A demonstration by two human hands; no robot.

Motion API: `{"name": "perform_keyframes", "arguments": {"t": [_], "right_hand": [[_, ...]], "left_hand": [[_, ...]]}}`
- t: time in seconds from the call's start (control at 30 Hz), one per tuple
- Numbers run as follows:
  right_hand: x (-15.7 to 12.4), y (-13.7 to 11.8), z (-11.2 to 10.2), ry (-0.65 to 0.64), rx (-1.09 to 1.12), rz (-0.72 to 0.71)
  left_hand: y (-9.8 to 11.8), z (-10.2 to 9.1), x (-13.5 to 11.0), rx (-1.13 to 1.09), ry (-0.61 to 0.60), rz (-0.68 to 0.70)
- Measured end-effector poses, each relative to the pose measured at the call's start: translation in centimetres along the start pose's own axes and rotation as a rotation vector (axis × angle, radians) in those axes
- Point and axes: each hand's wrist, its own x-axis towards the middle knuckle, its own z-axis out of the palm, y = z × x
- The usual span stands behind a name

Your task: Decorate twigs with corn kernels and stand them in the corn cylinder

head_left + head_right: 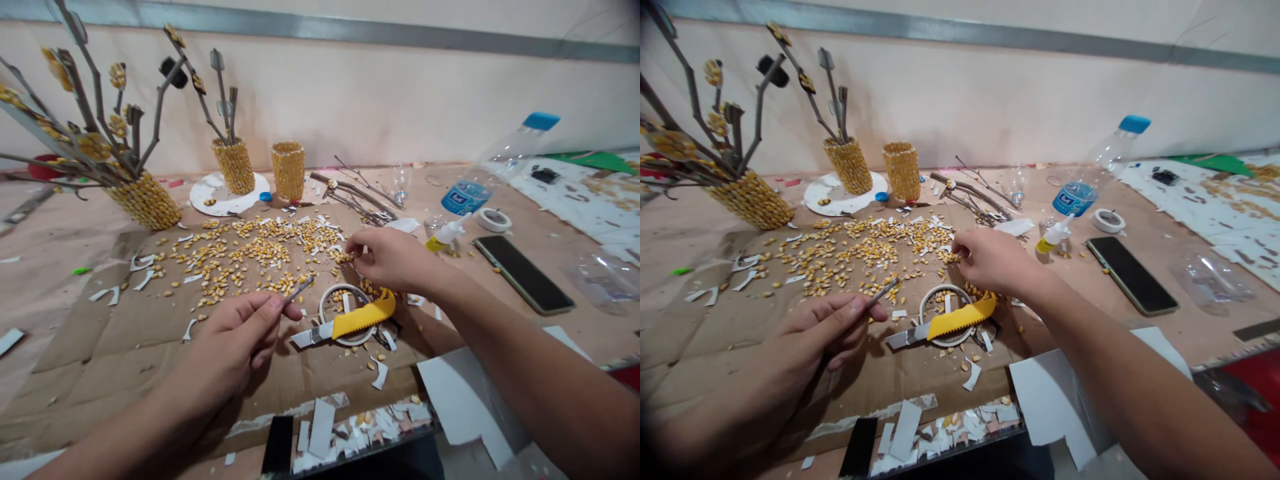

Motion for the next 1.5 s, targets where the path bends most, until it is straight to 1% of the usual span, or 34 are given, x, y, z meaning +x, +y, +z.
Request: {"name": "perform_keyframes", "arguments": {"t": [0.13,0.27,0.4,0.5,0.6,0.7,0.77,0.83,0.97,1.03,1.13,1.2,1.3,1.4,1.5], "right_hand": [[0.2,-0.4,0.4,-0.041,0.03,-0.102],[0.6,-1.1,0.8,-0.082,0.006,-0.185],[0.7,-1.2,0.9,-0.125,-0.038,-0.2],[0.7,-1.2,0.8,-0.115,-0.032,-0.226],[0.7,-1.2,0.9,-0.106,-0.015,-0.254],[0.8,-1.1,1.0,-0.148,-0.009,-0.283],[0.9,-1.1,1.2,-0.168,-0.033,-0.297],[1.1,-1.0,1.5,-0.16,-0.082,-0.299],[1.4,-1.0,2.3,-0.107,-0.127,-0.287],[1.4,-1.1,2.4,-0.076,-0.103,-0.274],[1.1,-1.3,2.0,-0.01,-0.027,-0.269],[0.7,-1.7,1.5,0.109,0.116,-0.331],[-0.2,-2.6,0.7,0.312,0.343,-0.469],[-1.2,-3.8,0.1,0.393,0.393,-0.53],[-1.9,-4.7,0.0,0.424,0.344,-0.571]], "left_hand": [[0.0,-0.2,0.3,0.01,-0.053,-0.055],[0.2,-0.1,0.3,0.015,-0.038,-0.043],[0.2,0.1,0.1,0.027,-0.022,-0.032],[0.0,0.2,-0.1,0.017,-0.02,-0.048],[0.0,0.3,-0.1,0.021,-0.021,-0.03],[0.1,0.3,0.0,0.03,-0.024,-0.014],[0.1,0.3,0.0,0.04,-0.015,-0.007],[-0.1,0.2,0.0,0.045,-0.015,0.002],[-0.3,-0.1,0.2,0.015,-0.058,-0.007],[-0.3,-0.2,0.2,0.016,-0.07,-0.006],[-0.2,-0.3,0.3,0.042,-0.073,0.008],[-0.2,-0.3,0.3,0.045,-0.079,0.0],[-0.1,-0.1,0.4,0.043,-0.088,-0.023],[-0.2,0.0,0.3,0.053,-0.078,-0.033],[-0.2,0.1,0.2,0.05,-0.062,-0.047]]}}
